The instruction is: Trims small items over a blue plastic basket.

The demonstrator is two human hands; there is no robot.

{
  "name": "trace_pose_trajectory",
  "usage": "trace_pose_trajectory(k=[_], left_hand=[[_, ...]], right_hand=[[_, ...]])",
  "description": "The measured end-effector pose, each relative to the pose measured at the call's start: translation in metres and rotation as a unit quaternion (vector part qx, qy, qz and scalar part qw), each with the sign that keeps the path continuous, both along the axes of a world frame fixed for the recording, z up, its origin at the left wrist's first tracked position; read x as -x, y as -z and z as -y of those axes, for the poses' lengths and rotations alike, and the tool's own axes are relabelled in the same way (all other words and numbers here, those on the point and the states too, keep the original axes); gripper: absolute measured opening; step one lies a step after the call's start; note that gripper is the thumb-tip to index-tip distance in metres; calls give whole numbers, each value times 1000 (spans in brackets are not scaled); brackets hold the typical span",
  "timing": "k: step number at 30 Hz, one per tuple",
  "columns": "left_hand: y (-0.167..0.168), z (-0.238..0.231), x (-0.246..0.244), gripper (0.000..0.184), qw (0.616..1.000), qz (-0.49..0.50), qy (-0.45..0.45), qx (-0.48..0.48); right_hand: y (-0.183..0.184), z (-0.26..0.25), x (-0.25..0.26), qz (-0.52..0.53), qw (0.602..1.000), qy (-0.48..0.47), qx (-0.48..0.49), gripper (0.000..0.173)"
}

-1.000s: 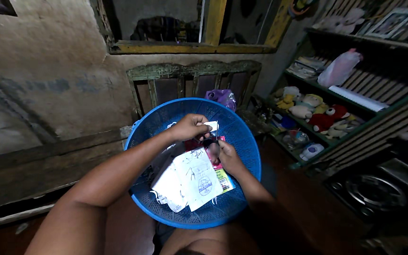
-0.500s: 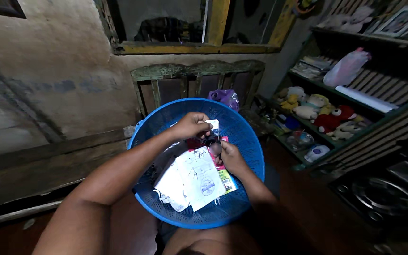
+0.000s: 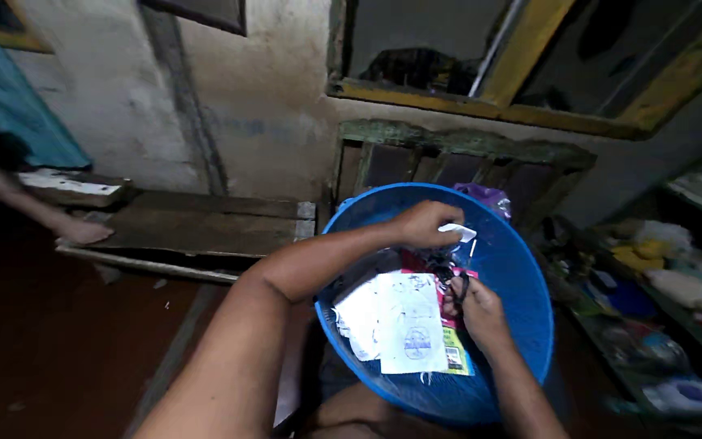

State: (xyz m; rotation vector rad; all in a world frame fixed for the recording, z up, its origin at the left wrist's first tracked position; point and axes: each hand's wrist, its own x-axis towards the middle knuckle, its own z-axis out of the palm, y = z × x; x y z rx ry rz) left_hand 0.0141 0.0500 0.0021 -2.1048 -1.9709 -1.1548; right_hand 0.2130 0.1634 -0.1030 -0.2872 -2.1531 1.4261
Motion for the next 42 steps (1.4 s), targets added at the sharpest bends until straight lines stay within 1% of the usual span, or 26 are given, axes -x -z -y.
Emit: trace_pose_trajectory(k=[1, 3, 5, 7, 10, 12, 14, 16, 18, 21, 28, 34, 37, 39, 42], left_hand=[[-7, 3, 0, 15, 998, -59, -28, -12], [-19, 10, 0, 16, 989, -119, -77, -32], [-28, 15, 1, 16, 986, -121, -110, -30], [-29, 16, 7, 18, 983, -118, -131, -50], [-22, 11, 26, 21, 963, -179, -173, -100], [-18, 9, 35, 22, 951, -205, -208, -103], [-11, 7, 41, 24, 952, -188, -231, -72], [-4, 6, 47, 27, 955, -172, -240, -25], [0, 3, 49, 29, 951, -186, -246, 12], [-6, 1, 45, 31, 952, -184, -239, 45], [-10, -4, 45, 30, 953, -191, -225, 66], [-11, 2, 38, 27, 948, -196, -240, 67], [-11, 3, 39, 28, 949, -196, -235, 79], [-12, 2, 40, 29, 949, -196, -233, 85], [-13, 0, 42, 29, 948, -199, -230, 90]], right_hand=[[0, 0, 0, 4, 1000, 2, 0, 32], [1, 0, 0, 7, 1000, 0, -2, 33], [1, 1, 0, 15, 1000, 1, -7, 33], [0, 2, 0, 24, 1000, 0, -10, 32], [-4, 6, 0, 28, 1000, 3, -13, 31], [-5, 7, -1, 24, 999, -5, -20, 30], [-5, 7, -2, 18, 999, -16, -30, 30], [-5, 8, -2, 22, 999, -22, -39, 30], [-5, 7, -2, 25, 999, -26, -40, 30], [-3, 6, -3, 32, 999, -31, -26, 30], [5, 1, 0, 46, 998, -19, -23, 28], [3, 2, 1, 45, 998, -27, -30, 27], [2, 4, 0, 66, 996, -24, -54, 27], [3, 4, 0, 81, 993, -22, -86, 27], [9, 0, 3, 74, 989, -28, -123, 25]])
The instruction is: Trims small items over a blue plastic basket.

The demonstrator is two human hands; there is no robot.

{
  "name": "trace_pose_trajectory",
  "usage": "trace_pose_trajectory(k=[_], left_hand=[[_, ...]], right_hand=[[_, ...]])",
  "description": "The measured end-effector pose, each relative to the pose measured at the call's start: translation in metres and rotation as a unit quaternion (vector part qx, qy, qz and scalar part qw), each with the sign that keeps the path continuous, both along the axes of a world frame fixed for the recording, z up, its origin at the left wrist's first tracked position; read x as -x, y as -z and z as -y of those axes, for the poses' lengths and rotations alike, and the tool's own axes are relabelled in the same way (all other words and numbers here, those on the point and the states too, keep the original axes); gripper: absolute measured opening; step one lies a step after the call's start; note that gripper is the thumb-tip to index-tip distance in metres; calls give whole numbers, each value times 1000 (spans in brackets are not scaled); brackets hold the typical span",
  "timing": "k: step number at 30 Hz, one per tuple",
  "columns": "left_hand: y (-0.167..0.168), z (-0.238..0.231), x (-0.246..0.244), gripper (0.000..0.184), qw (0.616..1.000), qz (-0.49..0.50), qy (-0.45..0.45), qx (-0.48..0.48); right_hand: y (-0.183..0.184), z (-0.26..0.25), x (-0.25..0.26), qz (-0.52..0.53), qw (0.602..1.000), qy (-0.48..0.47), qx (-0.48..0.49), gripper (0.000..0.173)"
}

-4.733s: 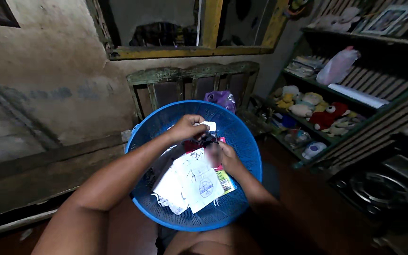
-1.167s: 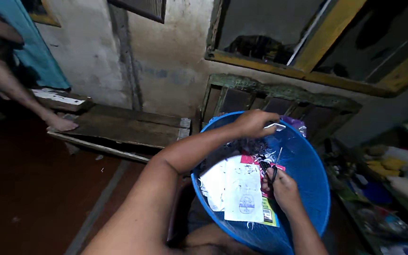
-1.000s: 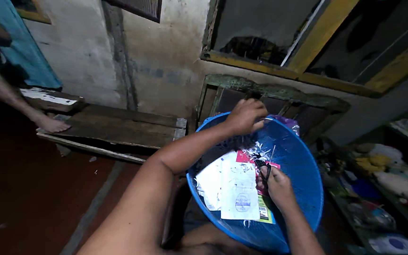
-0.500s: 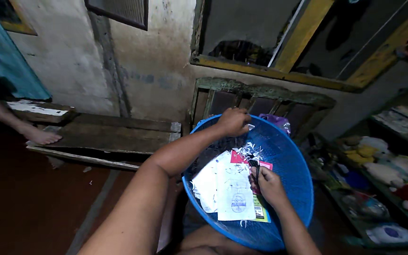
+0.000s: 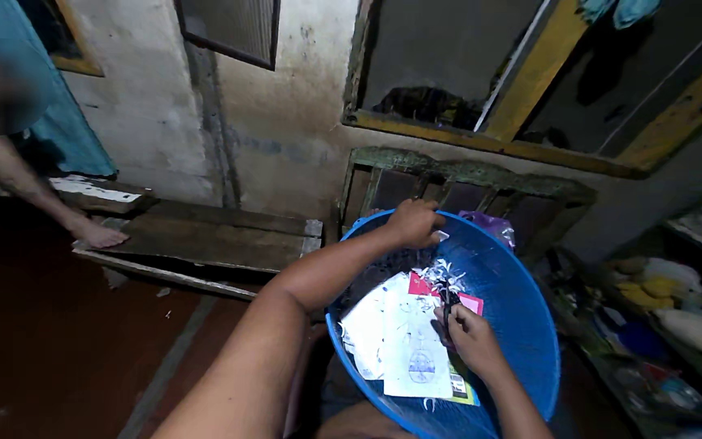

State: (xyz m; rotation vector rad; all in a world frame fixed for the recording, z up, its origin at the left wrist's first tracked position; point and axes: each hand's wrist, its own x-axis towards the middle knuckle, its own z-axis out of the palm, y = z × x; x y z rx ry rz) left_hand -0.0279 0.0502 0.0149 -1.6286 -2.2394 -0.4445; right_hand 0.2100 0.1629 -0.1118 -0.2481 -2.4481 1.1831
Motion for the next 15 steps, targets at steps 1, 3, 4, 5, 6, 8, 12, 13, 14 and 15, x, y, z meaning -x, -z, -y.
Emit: trace_pose_trajectory(k=[1, 3, 4, 5, 6, 8, 12, 13, 14, 15], left_hand=[[1, -1, 0, 29, 1000, -1, 0, -1], [2, -3, 1, 28, 1000, -4, 0, 2], [3, -4, 2, 28, 1000, -6, 1, 2], [4, -5, 3, 27, 1000, -9, 3, 0], [5, -6, 4, 26, 1000, -11, 6, 0], [5, -6, 5, 26, 1000, -9, 12, 3], [5, -6, 6, 28, 1000, 2, 13, 5], [5, -6, 5, 28, 1000, 4, 13, 7], [5, -6, 5, 28, 1000, 4, 12, 8], [5, -6, 4, 28, 1000, 4, 13, 10]], right_hand=[[2, -1, 0, -1, 1000, 0, -11, 25], [2, -1, -1, 10, 999, 3, -30, 24], [2, -1, -2, 18, 999, 3, -35, 23], [2, -1, -2, 24, 999, 2, -38, 23], [3, -2, -2, 24, 999, 1, -42, 25], [4, -3, -2, 32, 998, -3, -44, 26], [5, -4, -2, 43, 997, -13, -56, 26], [4, -3, -3, 48, 997, -13, -55, 27], [4, -3, -3, 50, 997, -13, -55, 27], [5, -3, -3, 51, 997, -11, -56, 28]])
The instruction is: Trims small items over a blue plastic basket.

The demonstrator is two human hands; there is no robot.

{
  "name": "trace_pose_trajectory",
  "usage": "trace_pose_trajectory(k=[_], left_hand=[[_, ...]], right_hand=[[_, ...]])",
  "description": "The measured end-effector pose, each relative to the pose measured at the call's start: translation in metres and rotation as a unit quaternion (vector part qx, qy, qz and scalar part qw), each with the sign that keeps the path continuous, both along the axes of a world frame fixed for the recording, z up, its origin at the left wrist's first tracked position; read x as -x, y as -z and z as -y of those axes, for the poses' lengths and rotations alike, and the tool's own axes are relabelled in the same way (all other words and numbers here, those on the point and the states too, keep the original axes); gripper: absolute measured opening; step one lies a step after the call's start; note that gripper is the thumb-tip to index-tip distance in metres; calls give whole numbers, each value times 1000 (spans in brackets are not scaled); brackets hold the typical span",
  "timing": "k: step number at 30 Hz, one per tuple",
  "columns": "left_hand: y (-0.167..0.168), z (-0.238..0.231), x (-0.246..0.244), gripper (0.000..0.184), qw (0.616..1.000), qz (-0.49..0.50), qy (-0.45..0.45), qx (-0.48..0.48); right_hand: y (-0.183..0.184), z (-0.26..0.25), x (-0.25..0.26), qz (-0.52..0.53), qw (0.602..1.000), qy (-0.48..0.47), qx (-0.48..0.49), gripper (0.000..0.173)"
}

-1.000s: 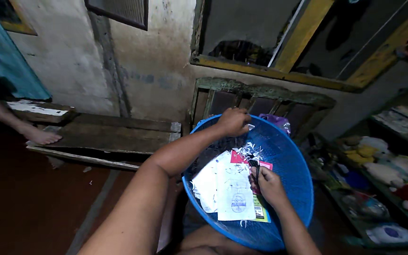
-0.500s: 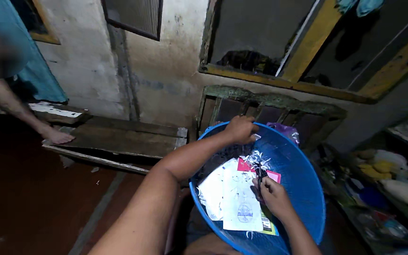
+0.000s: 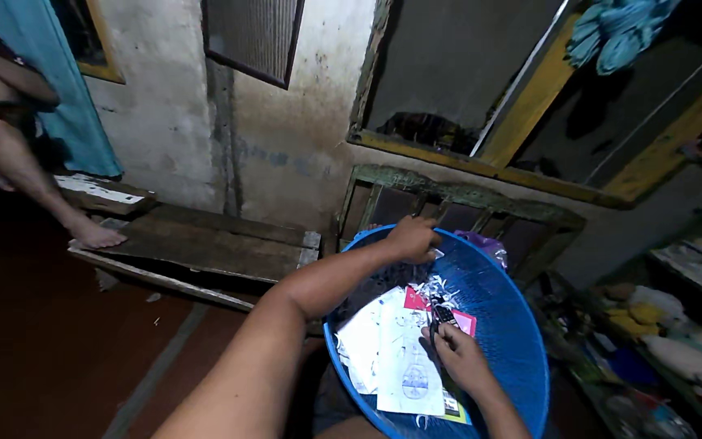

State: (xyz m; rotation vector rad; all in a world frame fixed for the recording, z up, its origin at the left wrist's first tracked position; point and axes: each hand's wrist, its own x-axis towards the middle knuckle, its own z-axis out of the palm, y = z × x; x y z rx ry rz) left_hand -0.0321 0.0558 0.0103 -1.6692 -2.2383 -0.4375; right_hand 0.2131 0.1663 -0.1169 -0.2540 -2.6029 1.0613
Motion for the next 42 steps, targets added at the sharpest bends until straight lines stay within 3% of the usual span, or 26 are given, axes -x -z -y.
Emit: trace_pose_trajectory(k=[32, 42], left_hand=[[0, -4, 1, 27, 1000, -9, 1, 11], [2, -7, 1, 26, 1000, -11, -3, 5]], right_hand=[[1, 4, 0, 51, 996, -23, -70, 35], [-1, 9, 0, 9, 997, -17, -75, 34]])
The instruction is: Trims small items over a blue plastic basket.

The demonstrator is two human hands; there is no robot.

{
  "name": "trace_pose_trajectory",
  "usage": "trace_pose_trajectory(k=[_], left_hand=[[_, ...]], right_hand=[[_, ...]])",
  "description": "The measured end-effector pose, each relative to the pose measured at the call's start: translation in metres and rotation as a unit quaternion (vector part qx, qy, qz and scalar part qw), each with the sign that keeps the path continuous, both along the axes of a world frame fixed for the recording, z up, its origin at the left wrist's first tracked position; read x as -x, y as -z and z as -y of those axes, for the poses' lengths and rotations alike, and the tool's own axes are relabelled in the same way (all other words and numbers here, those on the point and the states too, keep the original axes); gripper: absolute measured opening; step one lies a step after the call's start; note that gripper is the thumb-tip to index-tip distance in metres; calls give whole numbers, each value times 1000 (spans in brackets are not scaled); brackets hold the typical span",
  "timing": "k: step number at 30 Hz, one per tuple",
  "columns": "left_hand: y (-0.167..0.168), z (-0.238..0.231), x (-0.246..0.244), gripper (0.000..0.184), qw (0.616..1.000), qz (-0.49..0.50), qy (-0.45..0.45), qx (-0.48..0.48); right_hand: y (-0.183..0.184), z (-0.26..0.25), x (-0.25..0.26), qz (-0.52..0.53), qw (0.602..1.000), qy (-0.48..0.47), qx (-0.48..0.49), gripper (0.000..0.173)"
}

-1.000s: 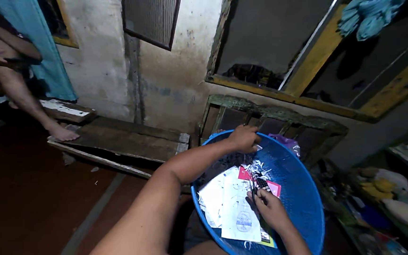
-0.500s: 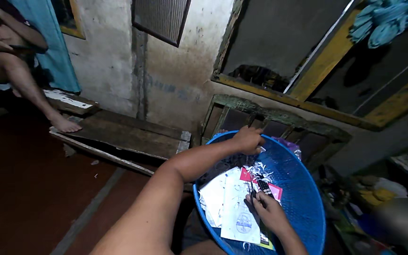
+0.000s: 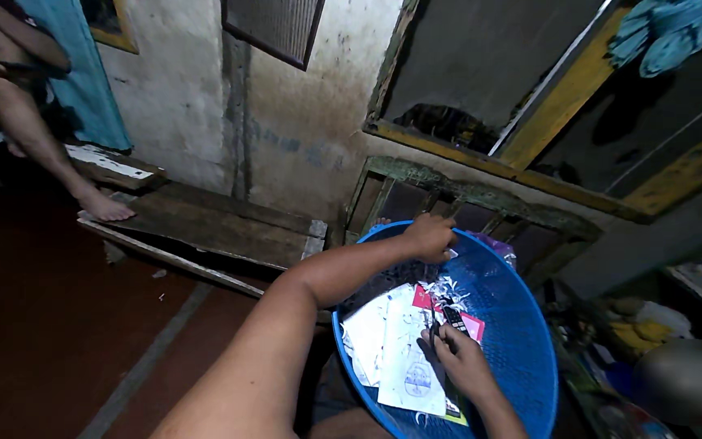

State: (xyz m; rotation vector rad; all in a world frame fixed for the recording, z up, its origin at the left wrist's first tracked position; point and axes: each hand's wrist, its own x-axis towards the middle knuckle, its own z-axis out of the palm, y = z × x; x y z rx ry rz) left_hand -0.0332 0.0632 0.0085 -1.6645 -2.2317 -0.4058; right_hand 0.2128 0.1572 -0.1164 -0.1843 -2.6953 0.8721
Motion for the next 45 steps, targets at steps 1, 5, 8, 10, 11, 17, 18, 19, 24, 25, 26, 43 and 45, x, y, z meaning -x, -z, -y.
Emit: trace_pose_trajectory(k=[1, 5, 8, 10, 11, 17, 18, 19, 24, 25, 26, 43, 45], left_hand=[[-1, 1, -1, 26, 1000, -1, 3, -2], [0, -3, -2, 26, 1000, -5, 8, -3], [1, -2, -3, 26, 1000, -6, 7, -5], [0, -2, -7, 26, 1000, 2, 3, -11], [-1, -2, -11, 26, 1000, 6, 1, -12], [-8, -11, -21, 33, 1000, 19, -11, -3], [-9, -13, -19, 35, 1000, 23, -15, 7], [-9, -15, -18, 36, 999, 28, -15, 12], [-5, -22, -10, 34, 1000, 14, -8, -1], [-5, -22, -10, 34, 1000, 14, -8, -1], [-5, -20, -10, 33, 1000, 16, -8, 1], [-2, -6, -1, 30, 1000, 17, -15, -17], [-3, -6, -4, 30, 1000, 18, -15, -17]], right_hand=[[0, 0, -1, -8, 1000, -5, 1, 33], [-2, 1, -3, -15, 1000, -6, 12, 33], [-7, 1, -4, -30, 999, -7, 16, 31], [-22, -2, -7, -45, 999, 7, 9, 27], [-35, -5, -11, -59, 998, 18, 4, 24], [-138, -52, -57, -219, 967, 132, 12, 29], [-155, -59, -68, -236, 959, 157, 16, 31], [-170, -67, -79, -257, 951, 172, 18, 31], [-239, -118, -128, -326, 916, 224, 69, 47], [-250, -129, -136, -332, 907, 238, 103, 50], [-260, -140, -144, -336, 897, 252, 136, 52], [-405, -199, -369, -446, 671, 584, 98, 44], [-410, -193, -405, -450, 658, 598, 82, 44]])
